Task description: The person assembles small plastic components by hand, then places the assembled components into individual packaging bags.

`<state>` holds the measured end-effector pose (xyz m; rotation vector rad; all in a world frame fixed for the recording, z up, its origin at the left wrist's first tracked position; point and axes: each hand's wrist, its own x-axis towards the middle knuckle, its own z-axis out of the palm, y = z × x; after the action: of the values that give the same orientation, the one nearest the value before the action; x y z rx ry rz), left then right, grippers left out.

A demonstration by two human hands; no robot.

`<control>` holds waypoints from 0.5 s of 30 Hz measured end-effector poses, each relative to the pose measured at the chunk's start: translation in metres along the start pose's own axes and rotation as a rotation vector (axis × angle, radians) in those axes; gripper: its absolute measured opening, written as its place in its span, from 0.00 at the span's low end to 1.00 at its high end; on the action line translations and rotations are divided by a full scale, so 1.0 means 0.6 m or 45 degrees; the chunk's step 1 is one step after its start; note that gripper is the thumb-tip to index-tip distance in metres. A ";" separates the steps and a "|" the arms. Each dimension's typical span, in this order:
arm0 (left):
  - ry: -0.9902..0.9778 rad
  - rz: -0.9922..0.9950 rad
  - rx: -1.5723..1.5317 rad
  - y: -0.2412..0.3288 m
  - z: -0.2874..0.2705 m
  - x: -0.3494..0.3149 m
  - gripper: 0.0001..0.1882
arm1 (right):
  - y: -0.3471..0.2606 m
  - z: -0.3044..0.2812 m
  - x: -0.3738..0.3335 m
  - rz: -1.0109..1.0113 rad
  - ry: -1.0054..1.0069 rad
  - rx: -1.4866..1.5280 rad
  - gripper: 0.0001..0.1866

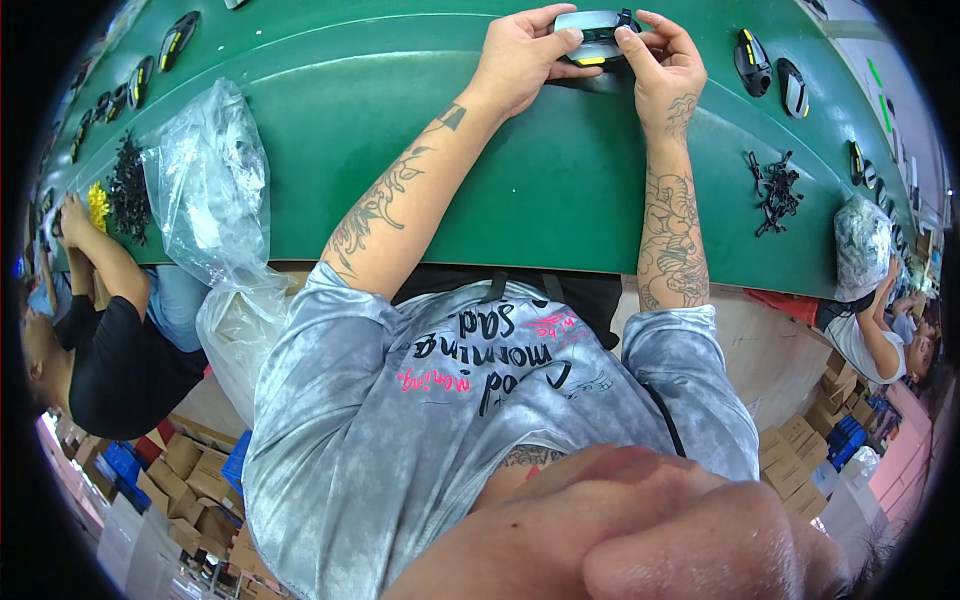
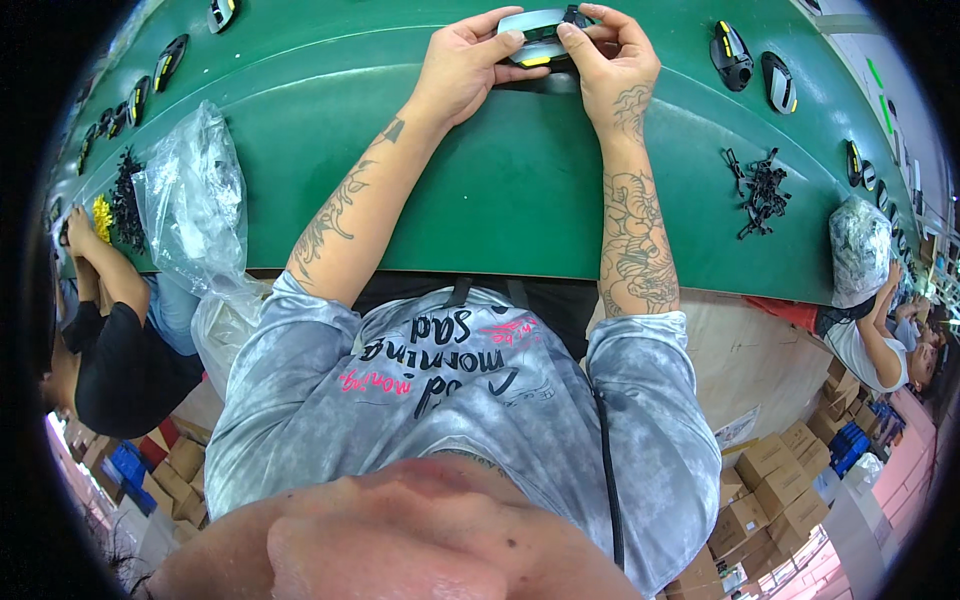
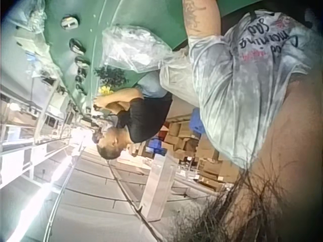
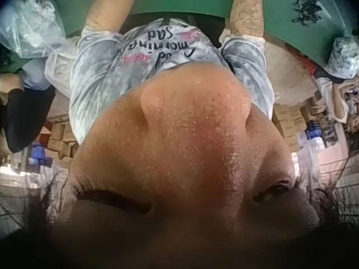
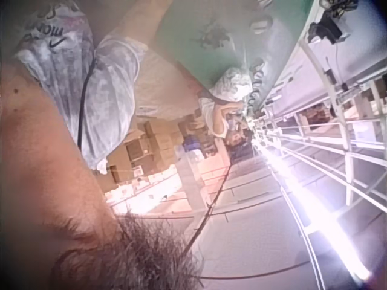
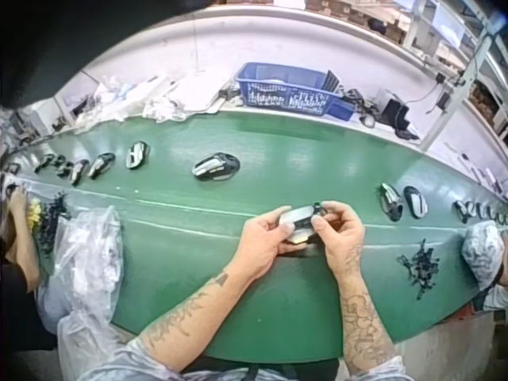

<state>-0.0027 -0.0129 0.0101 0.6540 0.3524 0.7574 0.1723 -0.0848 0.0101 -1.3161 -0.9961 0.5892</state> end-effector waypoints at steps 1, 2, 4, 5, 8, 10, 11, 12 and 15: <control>0.033 0.029 0.054 0.000 0.001 -0.001 0.25 | -0.012 0.007 -0.002 -0.001 -0.001 0.003 0.22; 0.071 0.056 0.108 -0.002 0.001 -0.004 0.24 | -0.027 0.017 -0.005 -0.088 0.076 -0.308 0.27; 0.084 0.066 0.138 -0.003 0.001 -0.003 0.24 | -0.032 0.017 -0.003 -0.175 0.154 -0.624 0.32; 0.090 0.075 0.167 -0.003 0.004 -0.001 0.24 | -0.028 0.010 0.002 -0.058 0.029 -0.452 0.34; 0.018 0.144 0.453 -0.014 -0.002 0.003 0.23 | -0.033 0.011 0.002 0.140 -0.094 -0.095 0.35; 0.051 0.116 0.413 -0.011 -0.006 0.006 0.22 | -0.034 0.017 0.003 0.122 0.008 0.023 0.35; 0.082 0.087 0.372 -0.008 -0.004 0.008 0.21 | -0.025 0.020 0.001 0.075 -0.013 0.095 0.35; 0.073 0.085 0.373 -0.006 -0.002 0.008 0.21 | -0.017 0.021 -0.002 0.073 -0.022 0.112 0.34; 0.150 -0.032 0.071 -0.002 0.007 -0.002 0.19 | -0.009 0.003 0.004 0.115 -0.149 0.232 0.31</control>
<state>-0.0008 -0.0162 0.0127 0.6575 0.4902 0.7663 0.1707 -0.0831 0.0159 -1.1797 -0.9575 0.8148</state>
